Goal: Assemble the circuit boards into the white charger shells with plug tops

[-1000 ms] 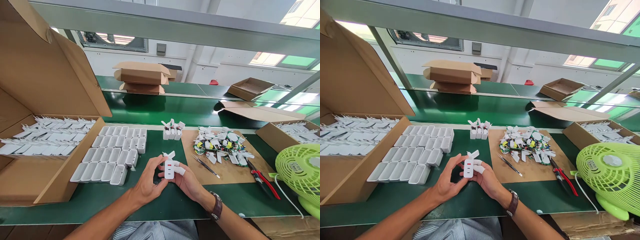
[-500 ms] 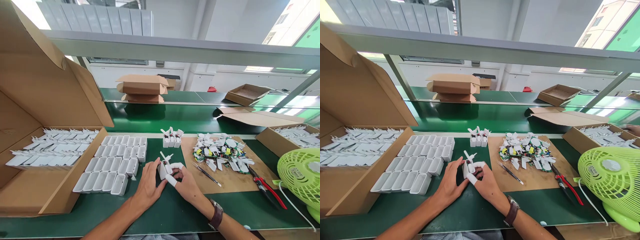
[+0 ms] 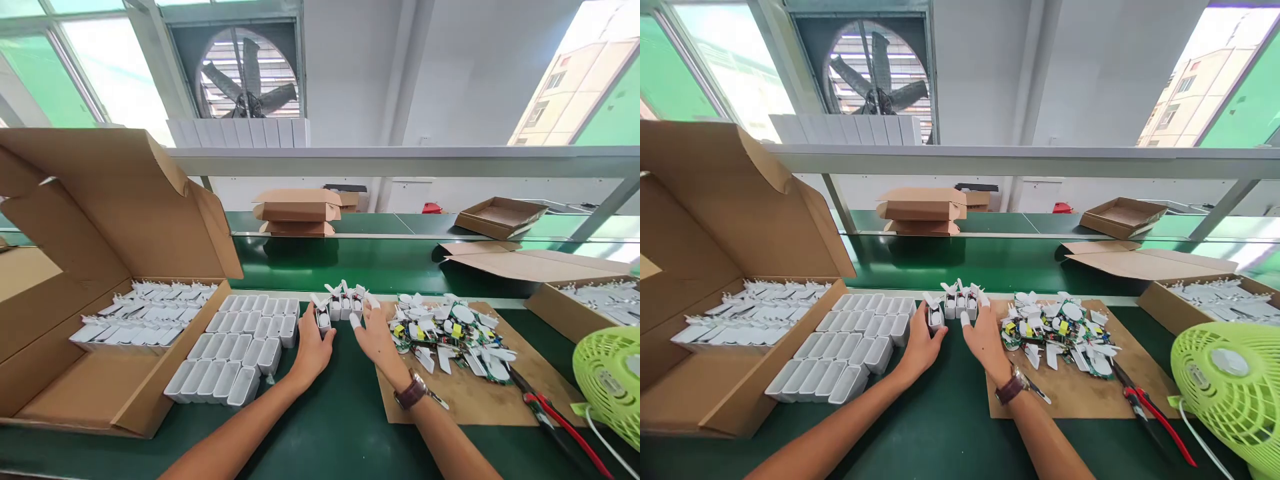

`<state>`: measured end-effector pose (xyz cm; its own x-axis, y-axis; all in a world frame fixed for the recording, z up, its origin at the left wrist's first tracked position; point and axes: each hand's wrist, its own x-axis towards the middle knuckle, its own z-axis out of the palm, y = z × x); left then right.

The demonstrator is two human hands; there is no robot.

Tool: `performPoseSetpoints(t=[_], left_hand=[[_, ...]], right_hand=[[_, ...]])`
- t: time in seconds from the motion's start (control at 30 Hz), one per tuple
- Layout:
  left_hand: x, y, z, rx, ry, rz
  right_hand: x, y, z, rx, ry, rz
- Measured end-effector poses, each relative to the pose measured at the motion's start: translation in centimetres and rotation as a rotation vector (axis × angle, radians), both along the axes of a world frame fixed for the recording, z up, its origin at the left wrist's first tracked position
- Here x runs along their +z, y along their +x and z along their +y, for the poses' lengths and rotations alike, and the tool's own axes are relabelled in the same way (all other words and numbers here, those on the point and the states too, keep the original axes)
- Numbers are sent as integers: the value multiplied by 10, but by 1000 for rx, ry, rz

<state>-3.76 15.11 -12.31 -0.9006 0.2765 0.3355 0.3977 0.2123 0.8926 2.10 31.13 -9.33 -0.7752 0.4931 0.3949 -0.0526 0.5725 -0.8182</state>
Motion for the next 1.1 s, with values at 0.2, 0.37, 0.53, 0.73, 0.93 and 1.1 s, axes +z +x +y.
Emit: performPoseSetpoints(t=[0.2, 0.37, 0.53, 0.73, 0.93, 1.1], left_hand=[[-11, -18, 28, 79, 33, -49], [-14, -18, 29, 12, 57, -123], [-8, -6, 12, -57, 94, -161], [4, -2, 10, -11, 123, -229], [13, -13, 22, 63, 140, -354], [27, 20, 6, -32, 139, -362]], right_hand=[[-35, 11, -2, 51, 34, -69], [-37, 10, 0, 50, 71, -67], [-33, 10, -5, -7, 207, -78], [-39, 6, -5, -32, 314, -99], [-44, 4, -6, -59, 374, -92], [-44, 8, 1, -39, 564, -45]])
